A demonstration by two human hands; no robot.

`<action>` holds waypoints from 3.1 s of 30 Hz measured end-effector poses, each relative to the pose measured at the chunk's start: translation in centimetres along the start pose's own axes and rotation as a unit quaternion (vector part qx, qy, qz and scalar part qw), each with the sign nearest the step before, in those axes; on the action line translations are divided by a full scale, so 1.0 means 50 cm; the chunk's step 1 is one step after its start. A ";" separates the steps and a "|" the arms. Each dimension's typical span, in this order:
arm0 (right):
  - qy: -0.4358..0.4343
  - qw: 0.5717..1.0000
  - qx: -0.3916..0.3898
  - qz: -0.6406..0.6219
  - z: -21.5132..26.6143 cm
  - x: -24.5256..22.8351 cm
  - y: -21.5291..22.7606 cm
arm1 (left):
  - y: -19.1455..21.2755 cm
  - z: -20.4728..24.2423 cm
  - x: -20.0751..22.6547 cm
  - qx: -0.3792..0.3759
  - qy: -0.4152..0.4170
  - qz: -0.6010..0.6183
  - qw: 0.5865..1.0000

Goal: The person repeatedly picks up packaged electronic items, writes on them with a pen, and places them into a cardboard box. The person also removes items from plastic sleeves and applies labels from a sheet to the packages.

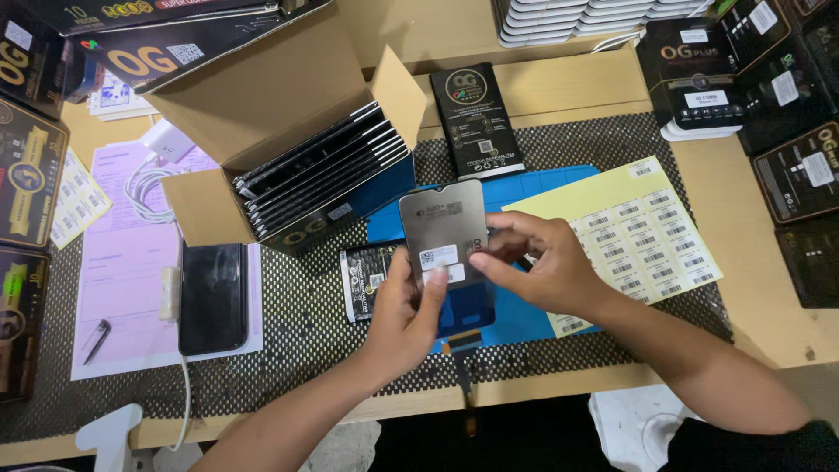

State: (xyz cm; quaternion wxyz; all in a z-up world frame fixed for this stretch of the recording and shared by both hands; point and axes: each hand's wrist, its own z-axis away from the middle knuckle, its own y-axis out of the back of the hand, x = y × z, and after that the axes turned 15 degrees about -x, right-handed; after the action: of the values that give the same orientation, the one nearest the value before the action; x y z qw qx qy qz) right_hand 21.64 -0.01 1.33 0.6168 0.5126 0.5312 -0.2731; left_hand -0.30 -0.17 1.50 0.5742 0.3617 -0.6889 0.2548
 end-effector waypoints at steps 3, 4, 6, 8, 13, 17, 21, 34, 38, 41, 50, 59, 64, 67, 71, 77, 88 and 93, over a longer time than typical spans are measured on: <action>0.001 1.000 0.001 -0.003 -0.015 -0.035 0.022 | 0.024 -0.019 0.043 -0.016 0.004 0.050 0.999; 0.001 1.000 0.001 -0.003 -0.021 -0.038 0.040 | 0.026 -0.015 0.032 -0.017 0.005 0.050 0.999; -0.091 0.985 -0.036 0.140 -0.033 -0.045 0.078 | 0.031 -0.007 0.010 -0.013 0.006 0.099 0.995; -0.209 0.940 -0.110 0.248 -0.048 -0.090 0.102 | 0.035 -0.014 0.041 -0.012 0.019 0.093 0.995; -0.374 0.817 -0.273 0.343 -0.062 -0.088 0.126 | 0.033 -0.018 0.056 0.013 0.037 0.076 0.996; -0.350 0.841 -0.285 0.299 -0.060 -0.075 0.118 | 0.030 -0.021 0.079 0.049 0.043 0.041 0.997; -0.302 0.874 -0.288 0.247 -0.057 -0.044 0.118 | 0.027 -0.012 0.064 0.064 0.062 0.047 0.995; 0.051 0.993 -0.091 -0.062 -0.038 0.015 0.069 | 0.006 0.003 -0.014 -0.022 0.070 0.143 0.987; 0.090 0.994 -0.037 -0.057 -0.036 -0.017 0.015 | 0.000 0.004 0.005 -0.040 0.080 0.129 0.988; 0.150 0.988 0.020 -0.043 -0.029 0.013 -0.040 | -0.006 -0.001 0.030 -0.035 0.060 0.119 0.990; 0.194 0.968 0.073 0.138 -0.005 -0.073 -0.032 | -0.046 0.019 0.012 0.031 -0.017 0.125 0.992; 0.214 0.962 0.102 0.133 -0.005 -0.067 -0.052 | -0.045 0.031 -0.004 0.003 -0.043 0.140 0.989; 0.215 0.958 0.116 0.148 -0.006 -0.075 -0.057 | -0.045 0.031 -0.006 -0.002 -0.043 0.149 0.988; 0.186 0.965 0.112 0.150 -0.006 -0.078 -0.059 | -0.043 0.029 -0.002 0.004 -0.028 0.123 0.992; 0.204 0.955 0.138 0.163 -0.011 -0.073 -0.062 | -0.042 0.029 -0.001 -0.005 -0.037 0.128 0.991; 0.188 0.958 0.136 0.168 -0.003 -0.068 -0.061 | -0.043 0.029 0.002 -0.002 -0.031 0.127 0.991; 0.239 0.949 0.139 0.152 -0.011 -0.070 -0.060 | -0.044 0.032 -0.001 -0.004 -0.038 0.111 0.993; 0.207 0.953 0.125 0.183 -0.003 -0.083 -0.057 | -0.046 0.033 -0.001 0.011 -0.037 0.118 0.992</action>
State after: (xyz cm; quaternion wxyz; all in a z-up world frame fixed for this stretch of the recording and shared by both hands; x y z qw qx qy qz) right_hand 17.88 -1.67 4.24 0.4633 0.7197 0.5058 -0.1076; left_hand 0.53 -2.85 0.96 0.5101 0.2939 -0.7445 0.3148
